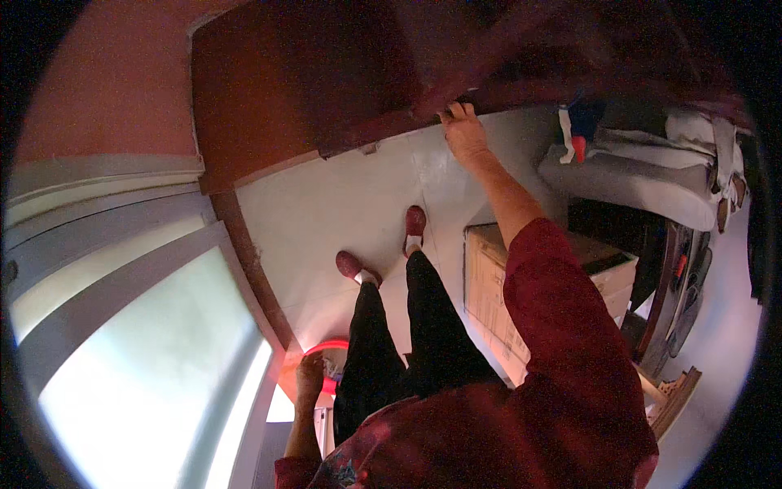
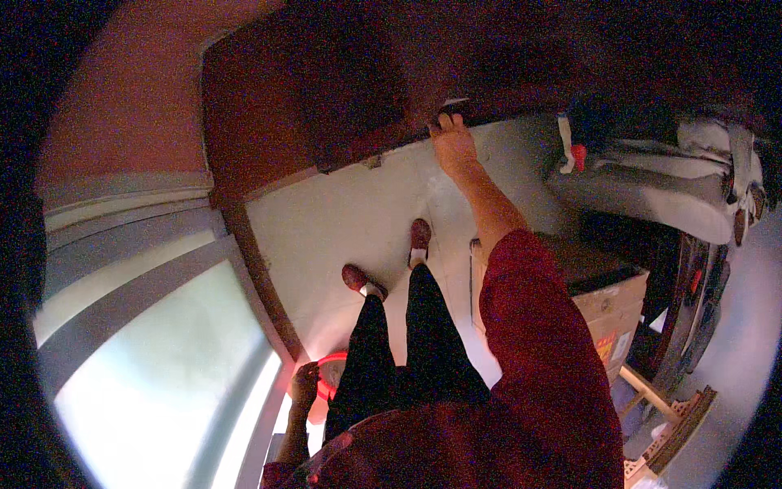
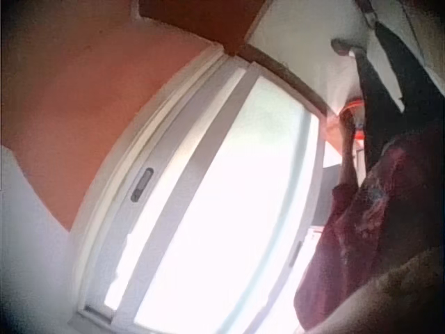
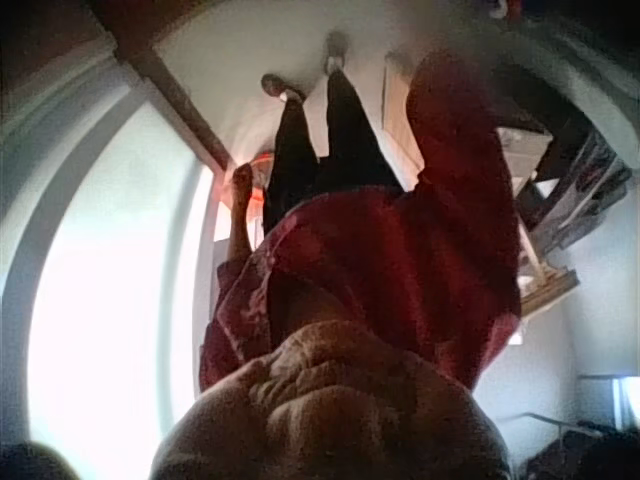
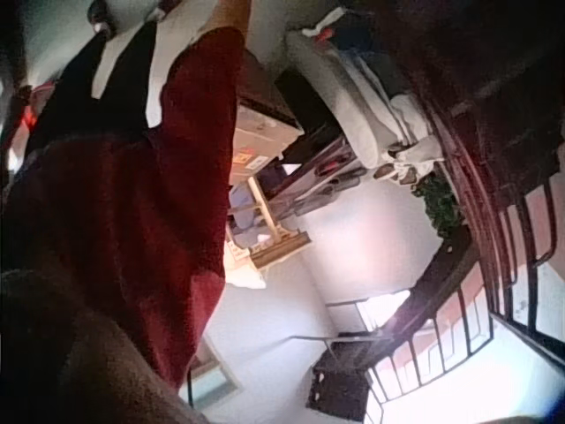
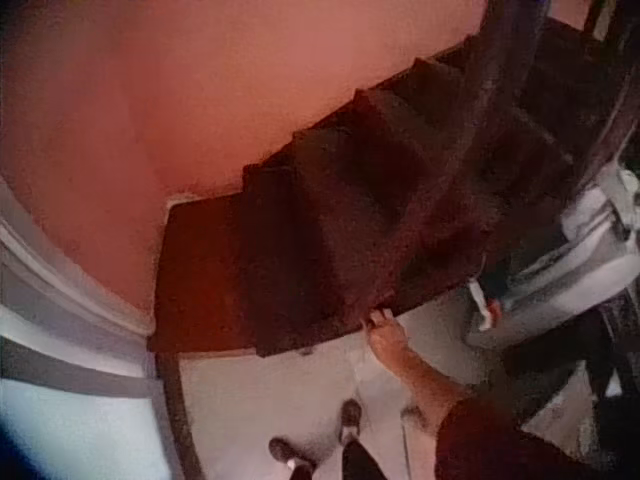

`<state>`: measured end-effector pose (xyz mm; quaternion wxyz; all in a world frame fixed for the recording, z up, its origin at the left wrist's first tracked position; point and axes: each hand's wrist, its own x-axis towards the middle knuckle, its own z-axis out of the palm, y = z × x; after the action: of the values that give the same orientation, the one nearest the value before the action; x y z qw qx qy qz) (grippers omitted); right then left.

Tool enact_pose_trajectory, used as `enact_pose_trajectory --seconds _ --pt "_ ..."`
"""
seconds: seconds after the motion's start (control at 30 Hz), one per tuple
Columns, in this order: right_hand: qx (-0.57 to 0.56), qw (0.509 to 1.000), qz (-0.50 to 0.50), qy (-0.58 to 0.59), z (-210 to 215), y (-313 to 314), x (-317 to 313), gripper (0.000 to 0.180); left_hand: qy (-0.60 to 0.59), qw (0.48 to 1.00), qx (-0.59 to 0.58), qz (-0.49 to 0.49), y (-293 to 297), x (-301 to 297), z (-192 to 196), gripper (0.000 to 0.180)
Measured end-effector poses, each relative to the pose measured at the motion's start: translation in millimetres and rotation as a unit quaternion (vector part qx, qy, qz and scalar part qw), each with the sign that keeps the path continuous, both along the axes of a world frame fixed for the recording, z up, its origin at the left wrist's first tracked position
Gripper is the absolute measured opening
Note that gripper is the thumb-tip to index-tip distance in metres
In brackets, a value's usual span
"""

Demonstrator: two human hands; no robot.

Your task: The person wipes the steps and handrail of a spiral staircase with a cloth, then rinses and wrings the cloth in a bucket of water on the floor.

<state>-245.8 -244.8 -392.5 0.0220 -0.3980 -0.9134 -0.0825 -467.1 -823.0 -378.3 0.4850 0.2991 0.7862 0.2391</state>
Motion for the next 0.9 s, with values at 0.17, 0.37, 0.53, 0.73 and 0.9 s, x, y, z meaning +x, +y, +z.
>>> enact_pose_trajectory --seconds 0.17,0.37,0.53,0.73,0.9 --pt "-0.169 0.982 -0.078 0.014 27 6 -20 0.035 0.032 0.998 -0.028 -0.045 -35 -22 -39 0.027" --pt "-0.323 0.704 -0.296 0.559 63 -25 -13 0.037 0.022 0.998 0.03 0.057 -47 -4 -60 0.024" --pt "-0.163 0.597 -0.223 0.753 158 -50 -29 0.045 0.062 0.996 -0.056 0.039 -21 -3 -16 0.024" --pt "0.039 0.647 -0.103 0.754 324 -30 -32 0.038 0.124 0.989 0.053 -0.055 -23 -26 -65 0.023" --pt "0.03 0.591 0.014 0.806 423 -8 -38 0.036 0.179 0.976 0.042 -0.117 29 -50 -48 0.021"
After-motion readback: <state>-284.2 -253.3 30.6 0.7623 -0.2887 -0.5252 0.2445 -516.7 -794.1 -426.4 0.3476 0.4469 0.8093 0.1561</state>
